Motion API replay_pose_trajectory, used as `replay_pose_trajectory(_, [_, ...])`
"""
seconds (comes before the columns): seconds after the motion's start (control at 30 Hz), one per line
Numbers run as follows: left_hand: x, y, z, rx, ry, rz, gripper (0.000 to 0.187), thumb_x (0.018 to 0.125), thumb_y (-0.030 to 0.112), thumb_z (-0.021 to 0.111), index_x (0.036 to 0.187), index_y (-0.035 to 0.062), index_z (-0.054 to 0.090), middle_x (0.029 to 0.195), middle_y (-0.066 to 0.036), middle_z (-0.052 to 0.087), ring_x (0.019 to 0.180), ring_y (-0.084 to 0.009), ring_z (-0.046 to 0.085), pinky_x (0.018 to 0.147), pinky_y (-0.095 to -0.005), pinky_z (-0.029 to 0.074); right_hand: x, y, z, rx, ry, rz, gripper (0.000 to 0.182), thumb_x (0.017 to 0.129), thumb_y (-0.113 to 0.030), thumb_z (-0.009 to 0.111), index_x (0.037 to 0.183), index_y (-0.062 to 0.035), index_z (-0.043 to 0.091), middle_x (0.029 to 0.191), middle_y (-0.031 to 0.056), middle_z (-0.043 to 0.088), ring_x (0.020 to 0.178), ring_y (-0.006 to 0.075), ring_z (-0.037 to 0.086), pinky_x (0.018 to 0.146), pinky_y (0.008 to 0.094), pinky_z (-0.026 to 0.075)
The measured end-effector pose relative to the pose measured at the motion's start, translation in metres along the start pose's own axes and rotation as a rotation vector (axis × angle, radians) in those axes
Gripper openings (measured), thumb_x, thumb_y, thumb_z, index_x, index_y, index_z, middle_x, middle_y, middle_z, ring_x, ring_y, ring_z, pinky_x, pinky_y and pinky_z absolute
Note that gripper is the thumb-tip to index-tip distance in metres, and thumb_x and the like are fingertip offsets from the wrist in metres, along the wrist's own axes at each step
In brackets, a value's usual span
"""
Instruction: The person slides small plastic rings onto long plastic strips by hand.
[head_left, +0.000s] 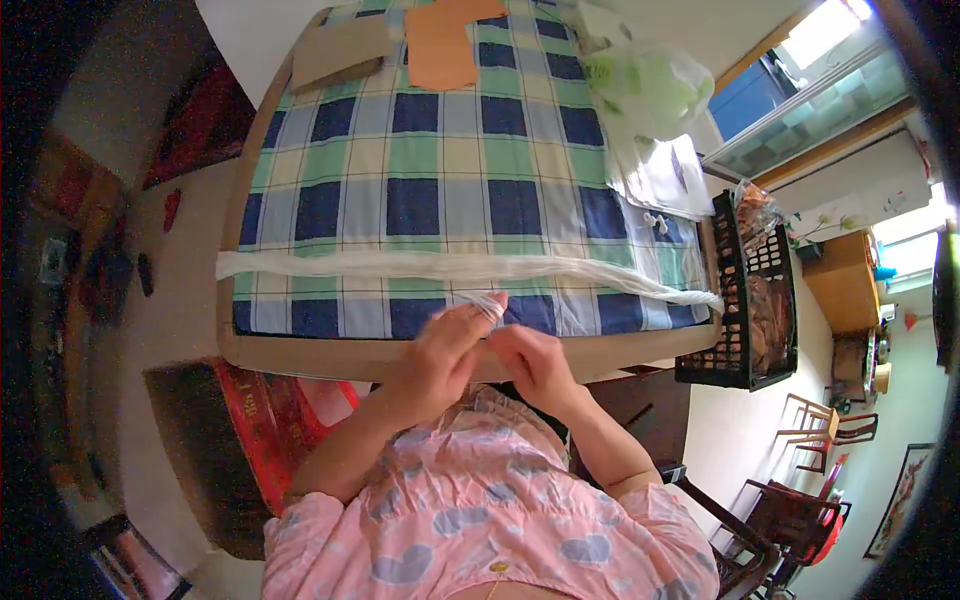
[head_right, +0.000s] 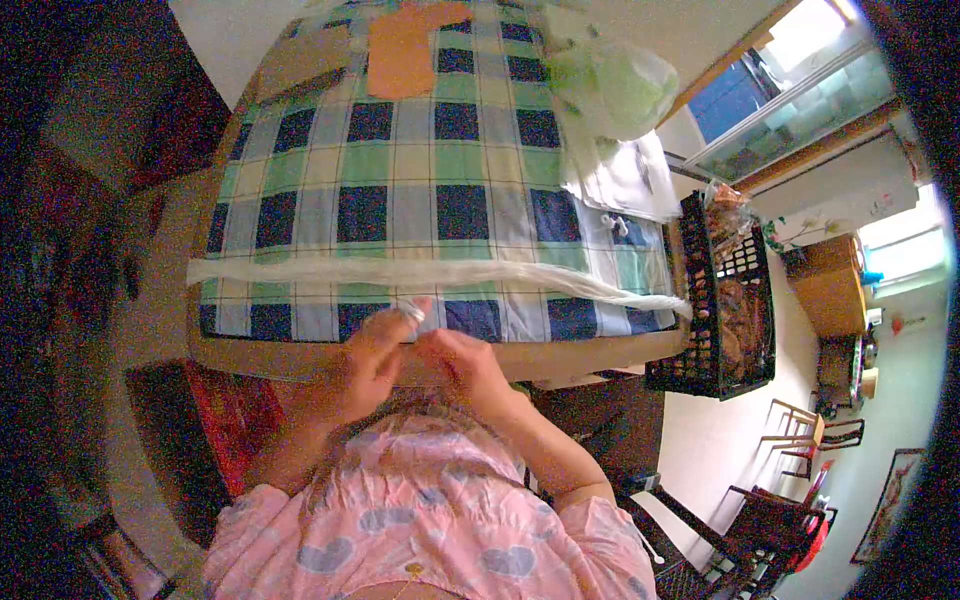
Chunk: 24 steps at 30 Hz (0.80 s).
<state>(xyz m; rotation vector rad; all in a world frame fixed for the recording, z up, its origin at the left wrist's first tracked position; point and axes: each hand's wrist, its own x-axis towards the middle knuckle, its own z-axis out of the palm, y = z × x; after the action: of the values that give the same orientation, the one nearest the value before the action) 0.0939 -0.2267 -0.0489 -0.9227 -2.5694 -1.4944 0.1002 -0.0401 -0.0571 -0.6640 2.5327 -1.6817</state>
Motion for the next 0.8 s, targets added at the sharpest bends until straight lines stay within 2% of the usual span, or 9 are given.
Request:
replay_pose_trajectory(0.03, [0.001,-0.001,0.002,0.335,-0.005,0.066,0.035,0.081,0.003,0.06,0.115,-0.0007,0.052,0.116,-0.017,0.057,0.106,-0.0307,0.056,0.092,-0.0344,0.042,0.002,-0.001,-0.003,-0.035,0.022,0.014,0.01,0.084,0.002,0.051,0.092,-0.0003,0.057,0.083,0.0146,0.061,0.074,0.0289,0.062,0.065,0.0314,0.048])
replay_pose_trajectory(0.13, [-0.001,0.001,0.003,-0.14,-0.207,-0.353,0.032,0.08,0.0,0.058,0.112,-0.001,0.054,0.114,-0.018,0.058,0.108,-0.0297,0.055,0.095,-0.0341,0.041,0.005,0.001,-0.008,-0.075,0.056,0.022,0.01,0.084,0.001,0.051,0.092,0.0001,0.057,0.083,0.0144,0.06,0.074,0.0281,0.061,0.065,0.0308,0.047])
replay_pose_trajectory(0.23, [-0.002,-0.003,0.006,-1.047,0.141,-0.318,0.031,0.079,-0.001,0.058,0.109,0.0019,0.055,0.109,-0.016,0.059,0.103,-0.0296,0.057,0.09,-0.0344,0.044,0.001,0.004,0.001,-0.037,0.082,-0.031,0.01,0.084,0.001,0.052,0.092,0.0002,0.057,0.082,0.0137,0.06,0.071,0.0273,0.06,0.063,0.0304,0.047])
replay_pose_trajectory(0.33, [0.006,0.001,0.018,-0.11,0.189,-0.024,0.028,0.079,0.0,0.059,0.107,0.005,0.056,0.102,-0.014,0.06,0.096,-0.0278,0.058,0.084,-0.033,0.046,0.002,0.004,0.006,-0.072,0.09,-0.026,0.009,0.084,0.001,0.053,0.092,0.0003,0.057,0.08,0.0127,0.059,0.067,0.0265,0.059,0.06,0.0307,0.046])
replay_pose_trajectory(0.43, [0.003,-0.006,0.027,0.283,0.234,-0.015,0.022,0.079,0.002,0.06,0.101,0.0051,0.057,0.096,-0.013,0.061,0.088,-0.0294,0.059,0.077,-0.035,0.048,0.006,0.002,0.001,-0.151,0.062,0.009,0.009,0.083,0.0,0.058,0.092,-0.0001,0.058,0.078,0.0118,0.059,0.066,0.0253,0.057,0.059,0.0313,0.046])
replay_pose_trajectory(0.53, [0.003,-0.008,0.02,0.174,0.116,-0.131,0.014,0.079,0.004,0.061,0.092,0.0039,0.058,0.089,-0.014,0.06,0.082,-0.0315,0.059,0.072,-0.0376,0.048,0.001,0.008,0.002,-0.2,0.079,-0.031,0.013,0.081,-0.001,0.062,0.093,-0.001,0.059,0.077,0.0109,0.058,0.065,0.0243,0.057,0.058,0.0314,0.046])
replay_pose_trajectory(0.6, [0.001,-0.013,0.018,0.096,0.091,-0.186,0.016,0.077,0.003,0.063,0.092,0.0029,0.059,0.088,-0.015,0.06,0.082,-0.032,0.06,0.069,-0.0364,0.048,0.0,0.01,0.002,-0.182,0.115,-0.092,0.017,0.079,-0.001,0.065,0.095,-0.0018,0.06,0.078,0.0105,0.059,0.066,0.0239,0.057,0.057,0.0313,0.046])
replay_pose_trajectory(0.73, [0.005,-0.003,0.004,-0.1,-0.057,-0.289,0.015,0.079,0.006,0.063,0.093,0.0017,0.059,0.087,-0.016,0.06,0.082,-0.0316,0.061,0.07,-0.0352,0.048,0.004,-0.001,-0.007,-0.138,0.016,-0.128,0.02,0.079,0.001,0.066,0.098,-0.0023,0.06,0.081,0.0104,0.06,0.068,0.0245,0.059,0.058,0.0311,0.047])
replay_pose_trajectory(0.8, [0.007,0.001,0.0,-0.174,-0.066,-0.281,0.01,0.083,0.008,0.059,0.089,0.0009,0.057,0.086,-0.017,0.059,0.081,-0.0332,0.059,0.07,-0.0372,0.047,0.006,-0.001,-0.014,-0.132,-0.072,-0.168,0.02,0.079,0.0,0.066,0.099,-0.0024,0.06,0.083,0.011,0.06,0.07,0.0249,0.059,0.06,0.0311,0.047])
